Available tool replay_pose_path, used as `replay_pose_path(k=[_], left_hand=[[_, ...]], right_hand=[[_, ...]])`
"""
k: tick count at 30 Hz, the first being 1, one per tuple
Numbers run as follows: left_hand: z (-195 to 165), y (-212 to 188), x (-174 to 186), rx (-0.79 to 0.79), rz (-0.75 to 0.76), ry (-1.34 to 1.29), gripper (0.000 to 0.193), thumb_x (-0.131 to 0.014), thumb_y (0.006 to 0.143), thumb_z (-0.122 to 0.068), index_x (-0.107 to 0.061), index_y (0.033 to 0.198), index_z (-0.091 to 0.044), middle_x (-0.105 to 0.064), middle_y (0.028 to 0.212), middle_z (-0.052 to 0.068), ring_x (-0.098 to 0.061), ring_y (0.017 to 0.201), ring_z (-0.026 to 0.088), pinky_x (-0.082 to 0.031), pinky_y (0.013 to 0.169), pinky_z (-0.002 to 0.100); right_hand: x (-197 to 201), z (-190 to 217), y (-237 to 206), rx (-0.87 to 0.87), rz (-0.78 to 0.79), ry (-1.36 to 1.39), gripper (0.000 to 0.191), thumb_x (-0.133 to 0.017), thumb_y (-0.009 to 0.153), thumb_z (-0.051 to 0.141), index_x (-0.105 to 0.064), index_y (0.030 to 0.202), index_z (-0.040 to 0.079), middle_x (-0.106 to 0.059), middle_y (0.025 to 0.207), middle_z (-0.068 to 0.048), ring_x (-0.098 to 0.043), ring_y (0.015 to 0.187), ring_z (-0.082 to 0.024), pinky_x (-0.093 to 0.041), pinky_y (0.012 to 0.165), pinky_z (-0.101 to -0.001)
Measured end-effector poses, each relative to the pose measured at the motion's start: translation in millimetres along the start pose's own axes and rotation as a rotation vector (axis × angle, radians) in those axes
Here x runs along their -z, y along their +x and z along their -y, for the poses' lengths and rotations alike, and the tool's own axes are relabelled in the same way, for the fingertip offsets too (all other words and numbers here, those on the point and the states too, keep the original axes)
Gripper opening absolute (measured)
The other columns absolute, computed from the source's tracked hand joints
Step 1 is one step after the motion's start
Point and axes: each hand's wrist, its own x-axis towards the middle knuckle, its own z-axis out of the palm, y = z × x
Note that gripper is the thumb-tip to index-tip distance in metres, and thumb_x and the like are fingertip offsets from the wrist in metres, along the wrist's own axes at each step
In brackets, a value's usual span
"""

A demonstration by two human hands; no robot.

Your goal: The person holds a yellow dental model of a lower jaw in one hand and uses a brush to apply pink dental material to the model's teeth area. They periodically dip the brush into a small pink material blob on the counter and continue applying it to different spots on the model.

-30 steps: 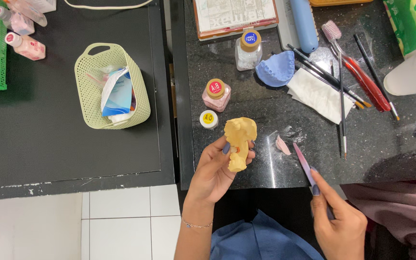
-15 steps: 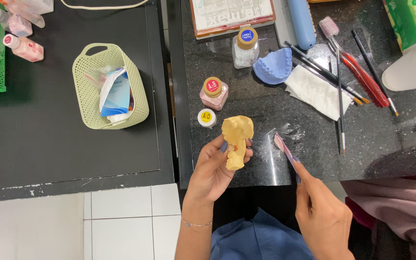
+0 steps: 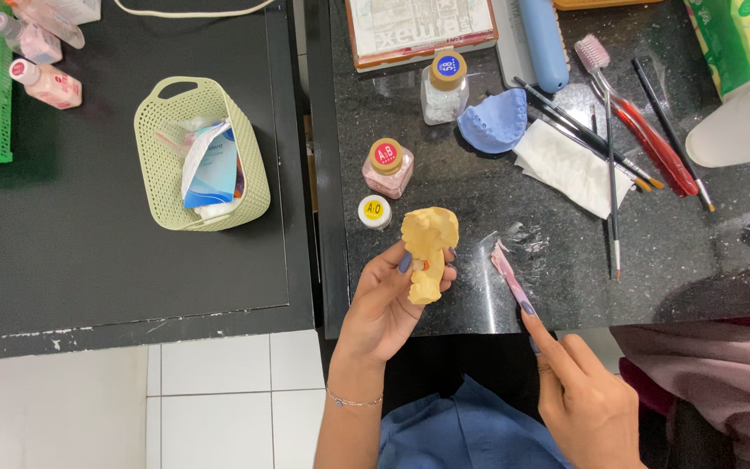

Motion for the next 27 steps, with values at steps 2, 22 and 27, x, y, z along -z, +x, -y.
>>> replay_pose_path(k=[2, 22, 27], left_hand=[[1.4, -0.6, -0.8, -0.008, 0.011, -0.02, 0.051, -0.062, 0.103, -0.009, -0.045, 0.146, 0.014, -0.064, 0.131, 0.025, -0.07, 0.114, 0.028, -0.059, 0.103, 0.037], [0.4, 0.2, 3.7, -0.002, 0.007, -0.018, 0.055, -0.062, 0.103, -0.007, -0.043, 0.149, 0.015, -0.063, 0.131, 0.026, -0.07, 0.115, 0.029, -0.058, 0.103, 0.038], [0.0, -0.1, 2.5, -0.007, 0.004, -0.008, 0.054, -0.062, 0.103, -0.008, -0.044, 0.148, 0.015, -0.063, 0.131, 0.026, -0.07, 0.115, 0.029, -0.058, 0.103, 0.038]], right_hand=[[9.8, -5.4, -0.3, -0.009, -0.007, 0.134, 0.053, -0.067, 0.085, 0.0, -0.068, 0.134, 0.019, -0.046, 0.071, -0.009, -0.051, 0.051, -0.021, -0.045, 0.053, -0.0304], [55.1, -43.7, 75.8, -0.333, -0.504, 1.144, 0.019, -0.06, 0.103, 0.004, -0.062, 0.123, 0.004, -0.065, 0.088, 0.0, -0.055, 0.072, -0.005, -0.043, 0.064, -0.0207], [51.2, -53.2, 68.4, -0.327, -0.512, 1.203, 0.026, -0.06, 0.102, 0.002, -0.062, 0.127, 0.005, -0.067, 0.093, -0.002, -0.058, 0.074, -0.007, -0.046, 0.066, -0.022]])
